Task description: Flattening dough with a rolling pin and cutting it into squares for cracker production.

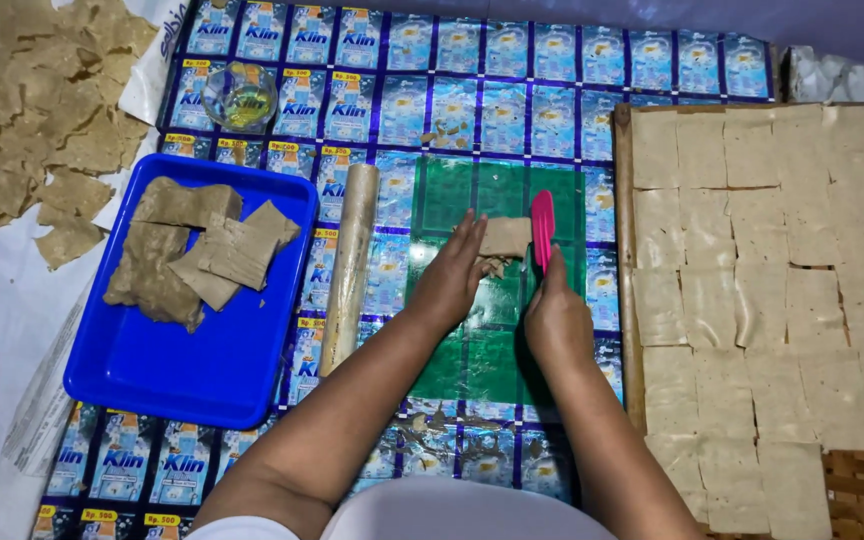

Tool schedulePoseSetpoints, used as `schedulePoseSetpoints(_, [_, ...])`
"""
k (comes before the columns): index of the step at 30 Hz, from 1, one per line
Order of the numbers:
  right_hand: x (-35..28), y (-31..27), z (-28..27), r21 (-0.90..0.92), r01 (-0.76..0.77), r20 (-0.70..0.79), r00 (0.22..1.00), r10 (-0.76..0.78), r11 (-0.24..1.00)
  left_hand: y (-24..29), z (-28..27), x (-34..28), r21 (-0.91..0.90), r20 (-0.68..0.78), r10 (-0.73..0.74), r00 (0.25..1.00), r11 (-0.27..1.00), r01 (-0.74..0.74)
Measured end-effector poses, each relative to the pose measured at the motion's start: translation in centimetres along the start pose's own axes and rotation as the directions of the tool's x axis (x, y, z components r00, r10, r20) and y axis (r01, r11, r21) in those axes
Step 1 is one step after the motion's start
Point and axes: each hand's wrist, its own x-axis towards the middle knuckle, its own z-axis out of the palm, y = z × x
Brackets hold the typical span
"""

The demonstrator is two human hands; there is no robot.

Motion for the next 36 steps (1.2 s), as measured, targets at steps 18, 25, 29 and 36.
schedulePoseSetpoints(18, [-0.6, -1.0, 0.1, 0.063, 0.066, -0.095, 0.994, -0.060, 0.996, -3.4, 1.1, -0.2, 0.130, -0.279, 0.106, 0.954, 0.989, -0.072])
schedulePoseSetpoints(25, [0.4, 2.7, 6.3, 0.841, -0.345, 0.331, 0.937, 0.109, 0.416, -4.3, 1.9, -0.2, 0.186, -0.280, 0.113, 0.953, 0.981, -0.062])
schedulePoseSetpoints(29, [-1.3, 2.4, 5.1, 0.594, -0.245, 0.172, 0.969, 0.177, 0.766, -3.8, 1.6, -0.5, 0.189, -0.270, 0.089, 0.959, 0.981, -0.038])
schedulePoseSetpoints(36, [-2.4, -3.2, 4.7, 0.071, -0.017, 0.187, 0.982, 0.004, 0.997, -5.3, 3.1, -0.1, 0.140, -0.349, 0.046, 0.936, 0.990, 0.004])
